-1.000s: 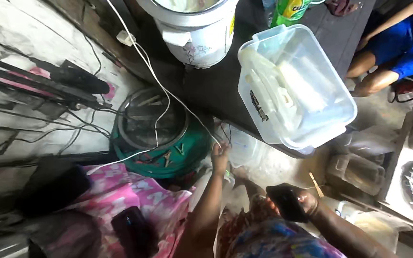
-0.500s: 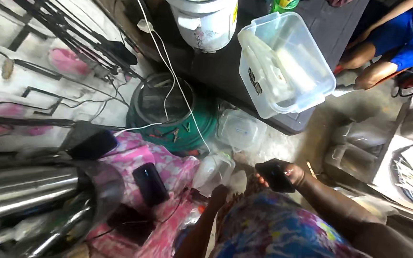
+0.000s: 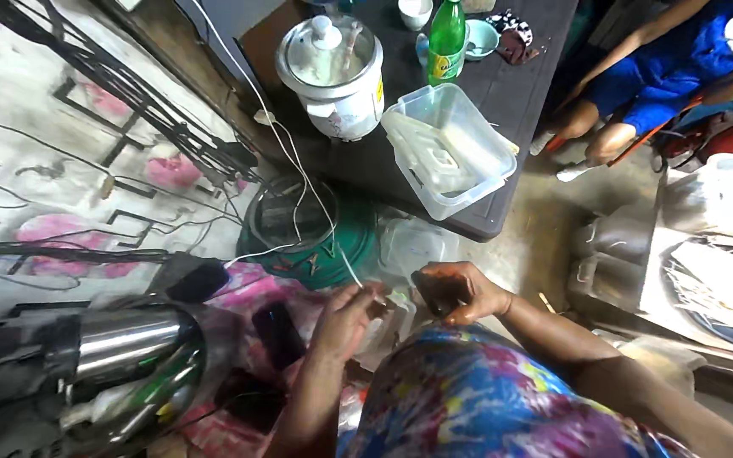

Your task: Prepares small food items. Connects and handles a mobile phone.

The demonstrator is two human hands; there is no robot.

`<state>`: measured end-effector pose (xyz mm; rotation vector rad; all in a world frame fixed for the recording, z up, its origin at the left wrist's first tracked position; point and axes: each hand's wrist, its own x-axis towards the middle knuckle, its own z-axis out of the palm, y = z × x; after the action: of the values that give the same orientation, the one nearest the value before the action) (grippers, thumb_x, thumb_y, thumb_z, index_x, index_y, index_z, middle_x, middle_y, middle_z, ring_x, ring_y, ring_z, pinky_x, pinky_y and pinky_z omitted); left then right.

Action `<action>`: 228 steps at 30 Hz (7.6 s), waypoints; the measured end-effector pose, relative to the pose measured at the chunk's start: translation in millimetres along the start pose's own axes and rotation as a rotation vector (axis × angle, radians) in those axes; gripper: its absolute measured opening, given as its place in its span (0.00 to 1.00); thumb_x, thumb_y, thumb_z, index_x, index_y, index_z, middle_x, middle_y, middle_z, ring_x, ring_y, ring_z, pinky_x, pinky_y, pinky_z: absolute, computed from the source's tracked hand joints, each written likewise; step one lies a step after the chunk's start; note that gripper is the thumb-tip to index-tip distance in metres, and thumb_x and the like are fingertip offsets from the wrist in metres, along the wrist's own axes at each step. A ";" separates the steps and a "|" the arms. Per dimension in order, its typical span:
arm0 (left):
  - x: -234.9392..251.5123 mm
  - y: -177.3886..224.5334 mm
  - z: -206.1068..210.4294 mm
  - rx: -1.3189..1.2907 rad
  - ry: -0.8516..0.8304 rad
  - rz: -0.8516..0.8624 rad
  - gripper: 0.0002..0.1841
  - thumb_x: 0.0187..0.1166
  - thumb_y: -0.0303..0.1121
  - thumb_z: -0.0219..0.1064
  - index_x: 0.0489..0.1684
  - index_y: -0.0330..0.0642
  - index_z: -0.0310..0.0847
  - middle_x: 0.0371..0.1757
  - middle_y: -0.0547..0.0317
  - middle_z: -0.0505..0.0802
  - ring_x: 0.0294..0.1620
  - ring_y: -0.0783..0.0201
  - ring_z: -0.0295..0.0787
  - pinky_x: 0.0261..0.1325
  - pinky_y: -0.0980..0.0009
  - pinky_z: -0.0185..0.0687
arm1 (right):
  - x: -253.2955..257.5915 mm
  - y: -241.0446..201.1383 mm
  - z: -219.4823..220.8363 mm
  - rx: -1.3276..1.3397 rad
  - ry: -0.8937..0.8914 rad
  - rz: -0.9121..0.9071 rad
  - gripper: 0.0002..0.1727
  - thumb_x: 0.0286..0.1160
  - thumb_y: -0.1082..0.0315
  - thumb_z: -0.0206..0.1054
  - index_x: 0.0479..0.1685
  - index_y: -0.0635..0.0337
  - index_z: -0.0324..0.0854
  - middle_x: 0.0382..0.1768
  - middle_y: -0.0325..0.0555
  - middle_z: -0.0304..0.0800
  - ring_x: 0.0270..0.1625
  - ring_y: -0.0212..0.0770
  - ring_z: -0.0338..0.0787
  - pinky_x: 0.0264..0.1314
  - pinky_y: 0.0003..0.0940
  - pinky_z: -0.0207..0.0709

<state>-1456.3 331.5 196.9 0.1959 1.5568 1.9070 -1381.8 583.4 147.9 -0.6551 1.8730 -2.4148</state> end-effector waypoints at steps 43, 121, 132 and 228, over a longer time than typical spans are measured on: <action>67.3 10.0 25.0 0.587 -0.168 0.310 0.09 0.80 0.32 0.68 0.35 0.37 0.91 0.32 0.67 0.93 0.34 0.87 0.84 0.43 0.87 0.80 | 2.5 72.1 6.3 1.031 -0.109 0.335 0.25 0.65 0.49 0.76 0.60 0.51 0.88 0.59 0.49 0.91 0.56 0.45 0.92 0.57 0.39 0.85; 22.2 -15.1 -213.1 1.045 0.721 -0.105 0.14 0.87 0.31 0.61 0.48 0.28 0.89 0.50 0.35 0.93 0.57 0.40 0.89 0.67 0.39 0.77 | 86.3 162.4 189.0 0.199 -0.455 0.662 0.23 0.66 0.59 0.70 0.55 0.66 0.82 0.39 0.38 0.88 0.38 0.26 0.85 0.45 0.27 0.81; 39.1 -9.1 -212.1 1.170 0.718 -0.386 0.15 0.86 0.35 0.64 0.41 0.30 0.90 0.47 0.32 0.92 0.55 0.36 0.88 0.62 0.33 0.75 | 72.8 188.8 209.9 0.627 -0.287 0.857 0.36 0.69 0.58 0.63 0.81 0.61 0.66 0.43 0.48 0.89 0.37 0.36 0.88 0.42 0.34 0.84; 3.7 1.0 -174.3 1.109 0.603 -0.387 0.12 0.86 0.35 0.65 0.34 0.41 0.92 0.33 0.53 0.92 0.38 0.57 0.87 0.46 0.51 0.79 | 56.5 200.9 219.0 0.939 0.026 0.822 0.37 0.63 0.67 0.70 0.76 0.52 0.60 0.43 0.47 0.87 0.37 0.41 0.91 0.41 0.37 0.88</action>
<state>-1547.1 190.9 147.8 -0.2311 2.6792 0.6499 -1408.3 309.9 21.4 0.1871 0.5788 -2.2626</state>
